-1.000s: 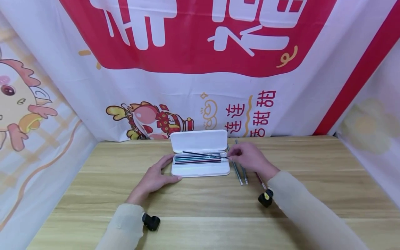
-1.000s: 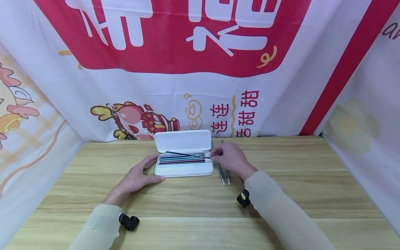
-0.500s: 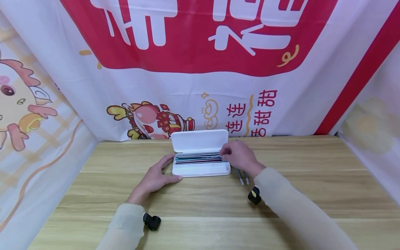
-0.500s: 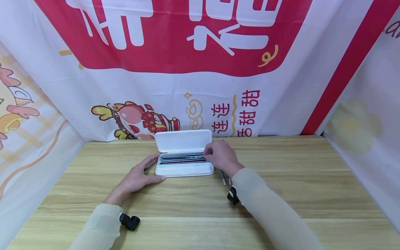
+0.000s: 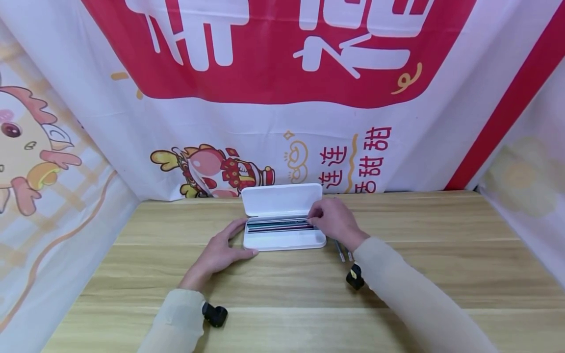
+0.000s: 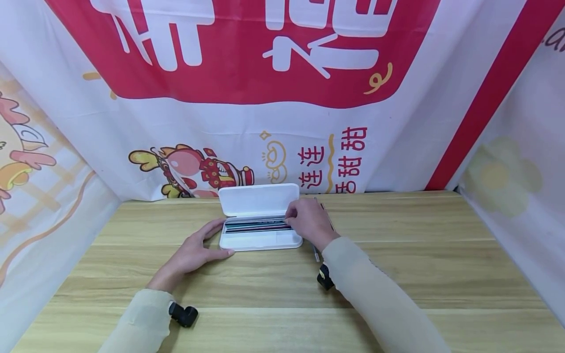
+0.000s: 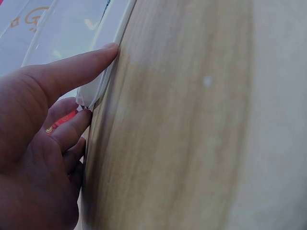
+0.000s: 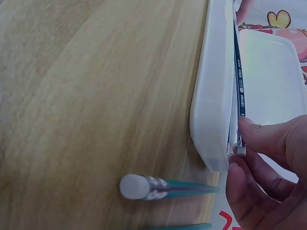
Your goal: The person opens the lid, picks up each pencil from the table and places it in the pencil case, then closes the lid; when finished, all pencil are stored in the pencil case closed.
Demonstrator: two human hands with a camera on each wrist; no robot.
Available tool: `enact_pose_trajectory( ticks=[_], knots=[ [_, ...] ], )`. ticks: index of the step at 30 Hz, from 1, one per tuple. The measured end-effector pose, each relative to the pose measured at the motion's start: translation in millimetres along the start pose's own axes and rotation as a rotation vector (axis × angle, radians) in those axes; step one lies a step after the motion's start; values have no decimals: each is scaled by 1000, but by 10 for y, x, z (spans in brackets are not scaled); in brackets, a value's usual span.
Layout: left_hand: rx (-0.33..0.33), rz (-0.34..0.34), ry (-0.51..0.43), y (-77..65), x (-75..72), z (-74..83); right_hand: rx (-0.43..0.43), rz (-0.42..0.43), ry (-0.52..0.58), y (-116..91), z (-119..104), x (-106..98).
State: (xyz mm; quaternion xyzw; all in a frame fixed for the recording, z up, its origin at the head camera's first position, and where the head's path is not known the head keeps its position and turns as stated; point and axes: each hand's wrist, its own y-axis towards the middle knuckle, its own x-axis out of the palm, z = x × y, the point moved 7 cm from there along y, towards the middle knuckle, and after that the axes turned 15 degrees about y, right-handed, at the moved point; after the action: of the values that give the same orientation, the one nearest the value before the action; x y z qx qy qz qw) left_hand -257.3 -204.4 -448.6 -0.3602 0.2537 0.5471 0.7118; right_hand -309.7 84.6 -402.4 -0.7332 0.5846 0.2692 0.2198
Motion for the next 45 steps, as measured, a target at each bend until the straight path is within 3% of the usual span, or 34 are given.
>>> enact_pose_trajectory(
  ticks=[19, 29, 45],
  knots=[
    [5, 5, 10, 0, -3, -8, 26, 45, -25, 18, 114, -14],
    [3, 9, 19, -8, -17, -11, 12, 54, 60, -78, 104, -126],
    [11, 7, 15, -5, 0, 7, 43, 66, 11, 8, 191, -110]
  ],
)
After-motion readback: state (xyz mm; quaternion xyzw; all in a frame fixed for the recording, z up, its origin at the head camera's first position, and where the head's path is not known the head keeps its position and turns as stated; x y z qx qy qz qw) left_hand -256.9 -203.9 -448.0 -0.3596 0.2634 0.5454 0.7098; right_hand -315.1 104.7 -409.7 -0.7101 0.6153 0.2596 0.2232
